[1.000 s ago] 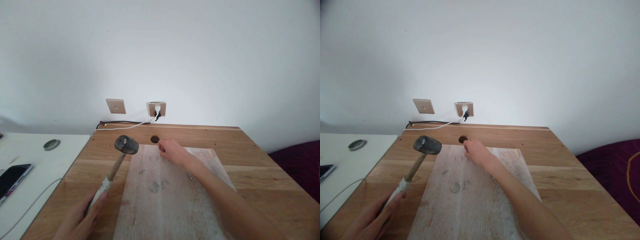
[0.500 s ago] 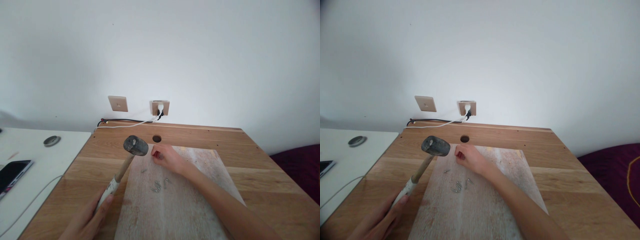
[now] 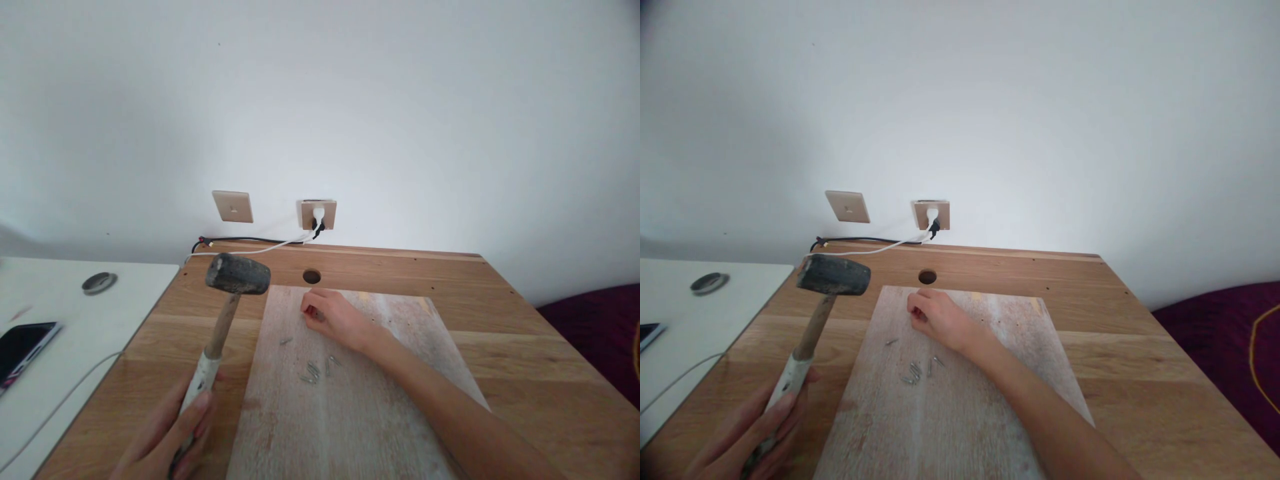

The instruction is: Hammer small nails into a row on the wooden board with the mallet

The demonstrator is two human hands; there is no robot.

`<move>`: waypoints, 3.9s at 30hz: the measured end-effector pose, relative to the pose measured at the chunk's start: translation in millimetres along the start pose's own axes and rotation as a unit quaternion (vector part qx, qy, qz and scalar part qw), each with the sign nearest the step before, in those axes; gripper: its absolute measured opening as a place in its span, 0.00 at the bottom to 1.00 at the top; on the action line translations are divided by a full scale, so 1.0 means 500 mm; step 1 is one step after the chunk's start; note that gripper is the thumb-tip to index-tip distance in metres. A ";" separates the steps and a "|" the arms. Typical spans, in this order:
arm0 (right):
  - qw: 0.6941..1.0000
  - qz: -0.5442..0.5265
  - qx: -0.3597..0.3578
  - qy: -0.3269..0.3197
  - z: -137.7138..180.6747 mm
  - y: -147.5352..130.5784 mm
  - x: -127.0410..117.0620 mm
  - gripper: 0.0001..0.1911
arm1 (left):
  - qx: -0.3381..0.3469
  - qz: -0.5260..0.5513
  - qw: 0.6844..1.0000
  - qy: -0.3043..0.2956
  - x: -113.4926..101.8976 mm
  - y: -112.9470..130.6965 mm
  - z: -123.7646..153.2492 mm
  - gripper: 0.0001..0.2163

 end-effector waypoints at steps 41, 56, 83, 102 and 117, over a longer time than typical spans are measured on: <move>0.996 0.049 -0.021 -0.066 0.014 -0.062 0.001 0.11 | 0.078 -0.266 0.959 0.055 0.023 0.080 -0.013 0.27; 0.997 -0.028 0.060 0.033 0.041 0.027 -0.018 0.10 | 0.067 -0.241 0.968 0.028 0.043 0.073 -0.013 0.28; 0.994 0.007 0.104 0.033 0.045 0.017 -0.011 0.08 | 0.190 -0.364 0.910 -0.053 0.087 0.115 -0.019 0.19; 0.989 0.012 0.143 0.038 0.123 0.027 -0.063 0.17 | 0.186 -0.412 0.889 -0.075 0.098 0.122 -0.030 0.19; 0.995 0.021 0.087 -0.051 0.136 -0.036 -0.034 0.15 | 0.191 -0.416 0.887 -0.063 0.088 0.125 -0.018 0.19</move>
Point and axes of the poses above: each hand's wrist, its own z-axis away from the middle knuckle, its own x-axis out of the palm, y = z × x, the point moved 2 cm from there along -z, towards the middle knuckle, and after that the axes turned 1 degree about z, right-handed, at the moved point
